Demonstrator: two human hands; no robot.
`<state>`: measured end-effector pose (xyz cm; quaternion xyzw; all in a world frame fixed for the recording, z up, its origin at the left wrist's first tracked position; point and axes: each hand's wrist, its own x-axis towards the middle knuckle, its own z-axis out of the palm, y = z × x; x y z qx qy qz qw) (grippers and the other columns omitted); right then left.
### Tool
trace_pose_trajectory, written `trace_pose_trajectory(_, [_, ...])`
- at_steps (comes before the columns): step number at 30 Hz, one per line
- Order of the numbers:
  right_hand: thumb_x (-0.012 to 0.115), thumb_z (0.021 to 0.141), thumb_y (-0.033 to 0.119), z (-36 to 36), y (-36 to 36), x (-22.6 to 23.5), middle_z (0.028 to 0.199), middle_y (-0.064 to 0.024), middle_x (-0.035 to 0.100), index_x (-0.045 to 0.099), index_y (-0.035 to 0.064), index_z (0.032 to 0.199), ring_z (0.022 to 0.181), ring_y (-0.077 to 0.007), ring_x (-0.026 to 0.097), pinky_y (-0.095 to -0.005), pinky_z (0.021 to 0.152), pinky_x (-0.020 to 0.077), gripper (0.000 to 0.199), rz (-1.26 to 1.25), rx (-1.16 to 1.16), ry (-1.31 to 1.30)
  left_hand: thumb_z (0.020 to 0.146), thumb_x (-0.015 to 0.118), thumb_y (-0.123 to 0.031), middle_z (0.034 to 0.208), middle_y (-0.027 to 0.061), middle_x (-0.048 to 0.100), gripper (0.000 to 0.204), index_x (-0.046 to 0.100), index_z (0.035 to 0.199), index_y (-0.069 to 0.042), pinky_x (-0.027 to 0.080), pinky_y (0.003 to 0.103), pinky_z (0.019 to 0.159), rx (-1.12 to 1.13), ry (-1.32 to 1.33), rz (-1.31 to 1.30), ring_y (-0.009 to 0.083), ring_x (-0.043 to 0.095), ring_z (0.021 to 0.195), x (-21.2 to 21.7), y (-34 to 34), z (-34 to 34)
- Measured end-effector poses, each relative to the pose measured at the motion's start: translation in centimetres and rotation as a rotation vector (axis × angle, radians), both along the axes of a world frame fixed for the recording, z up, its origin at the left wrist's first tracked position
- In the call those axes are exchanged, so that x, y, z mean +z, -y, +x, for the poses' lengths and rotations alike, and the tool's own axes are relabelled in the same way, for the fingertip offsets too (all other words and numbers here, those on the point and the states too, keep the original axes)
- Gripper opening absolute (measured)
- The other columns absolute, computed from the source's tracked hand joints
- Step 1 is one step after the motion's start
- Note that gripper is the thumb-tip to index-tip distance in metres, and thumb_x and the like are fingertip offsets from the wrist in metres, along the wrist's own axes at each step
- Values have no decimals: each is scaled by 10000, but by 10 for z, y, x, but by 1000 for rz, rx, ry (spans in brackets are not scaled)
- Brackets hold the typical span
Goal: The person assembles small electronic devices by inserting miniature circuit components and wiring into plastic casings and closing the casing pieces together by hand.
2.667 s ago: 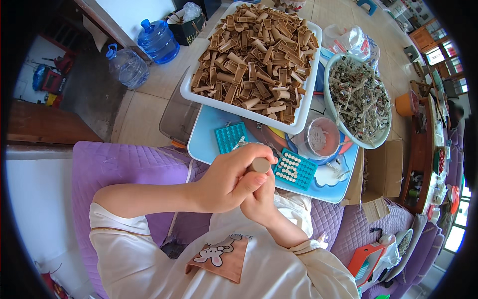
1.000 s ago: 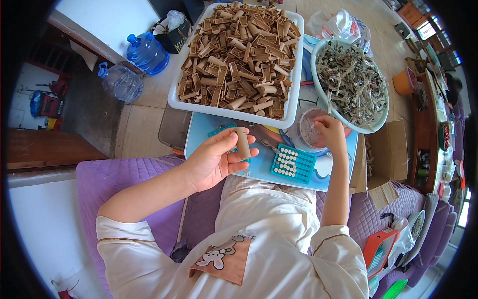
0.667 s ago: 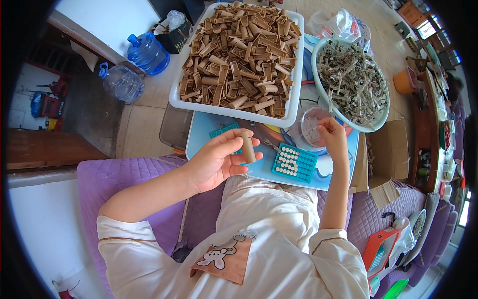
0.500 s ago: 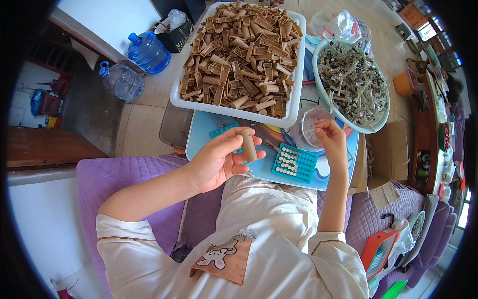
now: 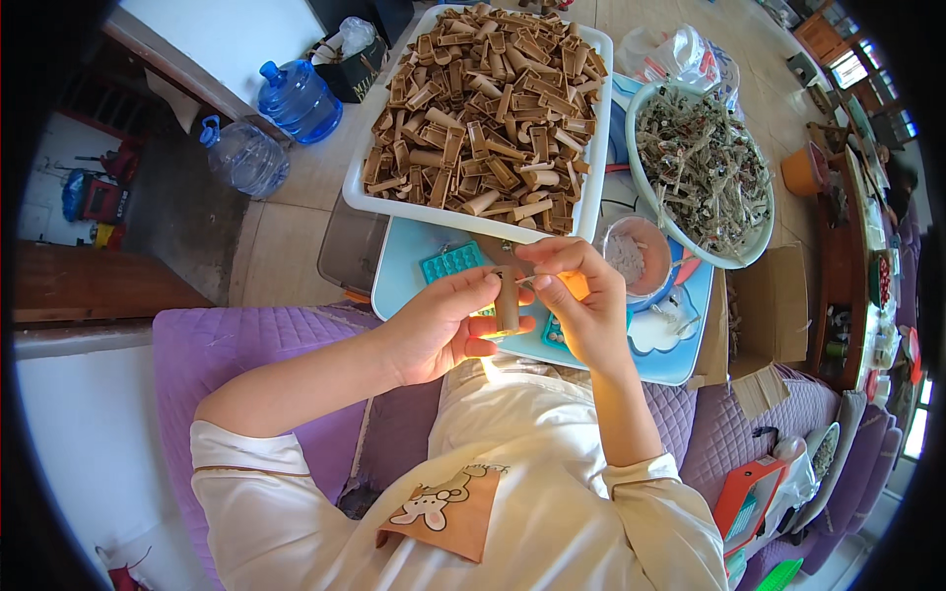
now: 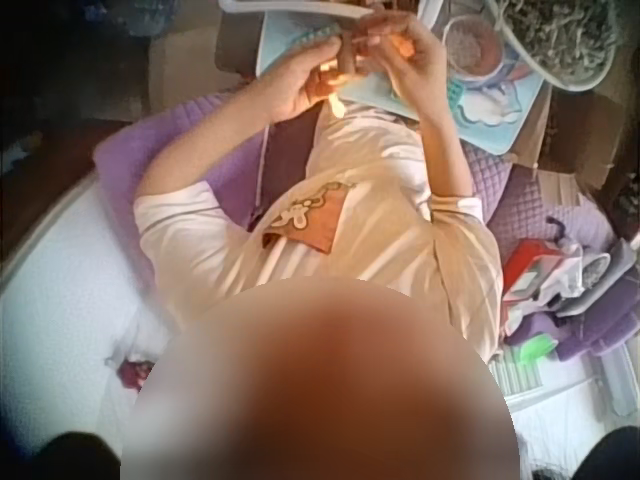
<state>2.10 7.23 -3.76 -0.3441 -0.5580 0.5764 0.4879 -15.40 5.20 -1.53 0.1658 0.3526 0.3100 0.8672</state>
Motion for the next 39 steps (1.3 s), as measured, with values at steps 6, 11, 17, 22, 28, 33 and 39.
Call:
trace_pose_trajectory(6, [543, 763, -36, -7, 8, 3, 953, -129, 550, 522, -17, 805, 845, -178, 574, -269, 706, 482, 51, -8, -67, -56, 891, 406, -280, 1083, 14, 527, 300, 434, 1137, -110, 492, 198, 570, -31, 32, -31, 159, 553, 965, 2, 0, -1])
trace_pose_trajectory(11, [542, 754, -47, -3, 10, 6, 916, -128, 562, 521, -18, 793, 829, -189, 583, -269, 697, 490, 53, 109, -95, 99, 889, 410, -272, 1102, 22, 515, 327, 412, 1166, -98, 497, 201, 573, -65, 72, -11, 166, 546, 975, 3, 2, -2])
trace_pose_trajectory(17, [569, 717, -39, -2, 12, 8, 862, -112, 580, 531, 10, 776, 786, -206, 583, -283, 675, 475, 85, 213, -129, 241, 894, 398, -253, 1092, 36, 501, 332, 390, 1185, -94, 507, 211, 580, -77, 113, -12, 181, 541, 988, 1, 3, 0])
trace_pose_trajectory(22, [562, 713, -37, -2, 10, 6, 846, -108, 581, 524, 10, 756, 761, -203, 574, -280, 660, 464, 75, 280, -115, 302, 903, 373, -243, 1052, 38, 510, 341, 355, 1207, -89, 511, 208, 582, -89, 39, 14, 174, 557, 959, 5, 5, 3])
trace_pose_trajectory(28, [559, 724, -33, -6, 16, 8, 835, -108, 574, 521, 6, 758, 732, -192, 563, -271, 642, 460, 64, 129, -70, 300, 911, 348, -228, 1034, 52, 512, 323, 353, 1197, -79, 513, 221, 603, -62, -18, -24, 169, 567, 934, 6, 11, 4])
trace_pose_trajectory(33, [559, 724, -37, -4, 17, 3, 833, -104, 570, 523, 0, 764, 742, -183, 560, -260, 652, 461, 65, 87, -59, 218, 914, 339, -217, 997, 53, 521, 301, 368, 1173, -68, 506, 250, 654, -57, -56, -52, 169, 569, 928, 13, 11, 6])
trace_pose_trajectory(39, [546, 754, -26, -2, 17, 1, 943, -93, 553, 543, 31, 788, 778, -224, 559, -285, 688, 477, 67, 108, -20, 181, 909, 364, -233, 1032, 57, 511, 330, 354, 1199, -77, 506, 252, 653, -100, -54, -22, 186, 568, 932, 16, 9, 3])
